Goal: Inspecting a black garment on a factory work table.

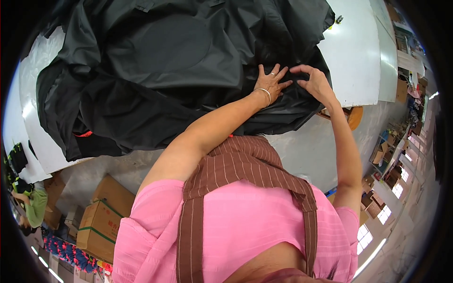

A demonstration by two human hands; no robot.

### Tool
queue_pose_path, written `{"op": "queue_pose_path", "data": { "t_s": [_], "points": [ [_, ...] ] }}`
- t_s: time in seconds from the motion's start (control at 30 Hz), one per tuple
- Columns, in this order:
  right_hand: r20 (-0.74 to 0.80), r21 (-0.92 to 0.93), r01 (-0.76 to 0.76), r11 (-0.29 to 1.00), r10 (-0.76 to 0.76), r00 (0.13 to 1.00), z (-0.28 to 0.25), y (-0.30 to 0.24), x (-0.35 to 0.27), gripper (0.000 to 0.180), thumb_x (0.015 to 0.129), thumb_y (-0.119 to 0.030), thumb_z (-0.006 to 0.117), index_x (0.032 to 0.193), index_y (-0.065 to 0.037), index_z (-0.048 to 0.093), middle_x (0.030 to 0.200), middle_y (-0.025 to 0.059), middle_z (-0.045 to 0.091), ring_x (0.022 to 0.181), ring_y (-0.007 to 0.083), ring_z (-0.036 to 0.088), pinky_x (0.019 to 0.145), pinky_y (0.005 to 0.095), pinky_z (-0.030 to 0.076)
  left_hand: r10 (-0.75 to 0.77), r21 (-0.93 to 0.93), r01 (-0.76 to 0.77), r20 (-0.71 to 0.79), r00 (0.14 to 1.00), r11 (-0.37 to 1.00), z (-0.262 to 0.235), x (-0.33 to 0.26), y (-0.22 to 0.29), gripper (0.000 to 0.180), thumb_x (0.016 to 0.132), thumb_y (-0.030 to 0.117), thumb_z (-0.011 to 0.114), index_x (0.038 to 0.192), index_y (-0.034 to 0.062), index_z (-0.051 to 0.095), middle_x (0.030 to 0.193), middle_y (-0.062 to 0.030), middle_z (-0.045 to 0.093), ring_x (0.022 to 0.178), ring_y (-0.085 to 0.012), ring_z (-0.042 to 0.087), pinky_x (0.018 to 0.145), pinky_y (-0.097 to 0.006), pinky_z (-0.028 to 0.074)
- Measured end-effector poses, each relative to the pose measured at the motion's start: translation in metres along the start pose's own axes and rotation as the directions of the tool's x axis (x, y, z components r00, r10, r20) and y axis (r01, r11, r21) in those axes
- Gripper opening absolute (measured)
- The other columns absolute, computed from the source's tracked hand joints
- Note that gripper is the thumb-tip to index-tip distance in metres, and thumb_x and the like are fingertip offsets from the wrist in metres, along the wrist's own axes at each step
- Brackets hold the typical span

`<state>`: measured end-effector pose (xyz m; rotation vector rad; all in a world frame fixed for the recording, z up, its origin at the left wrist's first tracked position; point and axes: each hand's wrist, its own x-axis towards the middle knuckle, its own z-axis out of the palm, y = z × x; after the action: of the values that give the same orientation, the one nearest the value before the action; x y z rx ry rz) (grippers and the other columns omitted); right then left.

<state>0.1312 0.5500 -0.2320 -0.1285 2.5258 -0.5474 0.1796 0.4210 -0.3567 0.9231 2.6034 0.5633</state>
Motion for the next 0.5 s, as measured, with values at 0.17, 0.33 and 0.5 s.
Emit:
{"op": "queue_pose_path", "data": {
  "t_s": [0.17,0.33,0.5],
  "points": [
    [0.033,0.241,0.089,0.966,-0.099,0.994,0.043,-0.009,0.004,0.052,0.068,-0.004,0.073,0.115,-0.005,0.049,0.111,0.0141,0.059,0.105,0.0270,0.057,0.093,0.0316,0.042,-0.049,0.115,0.032,0.144,0.988,0.993,0.006,0.005,0.000,0.051,0.092,0.041,0.046,0.140,0.0254,0.038,0.150,0.0007,0.026,0.142,-0.0235,0.010,0.098,-0.069,0.021],
    [-0.198,-0.137,0.016,0.990,-0.043,0.979,0.040,0.034,0.012,0.032,0.067,-0.002,0.073,0.097,0.001,0.063,0.100,0.0212,0.063,0.096,0.0364,0.061,0.084,0.0385,0.049,-0.003,0.030,0.005,-0.044,0.999,1.000,0.013,-0.002,-0.004,0.046,0.091,0.043,0.048,0.136,0.0350,0.043,0.153,0.0016,0.018,0.141,-0.0213,0.013,0.100,-0.063,0.022],
    [-0.382,-0.061,-0.039,0.997,0.012,0.924,0.042,0.053,0.024,0.019,0.074,-0.012,0.070,0.090,-0.001,0.068,0.086,0.0209,0.066,0.084,0.0362,0.064,0.075,0.0372,0.050,-0.038,0.026,0.040,-0.076,0.996,0.999,0.015,-0.005,-0.005,0.045,0.092,0.043,0.048,0.136,0.0421,0.041,0.154,0.0007,0.014,0.140,-0.0210,0.015,0.100,-0.062,0.023]
  ]
}}
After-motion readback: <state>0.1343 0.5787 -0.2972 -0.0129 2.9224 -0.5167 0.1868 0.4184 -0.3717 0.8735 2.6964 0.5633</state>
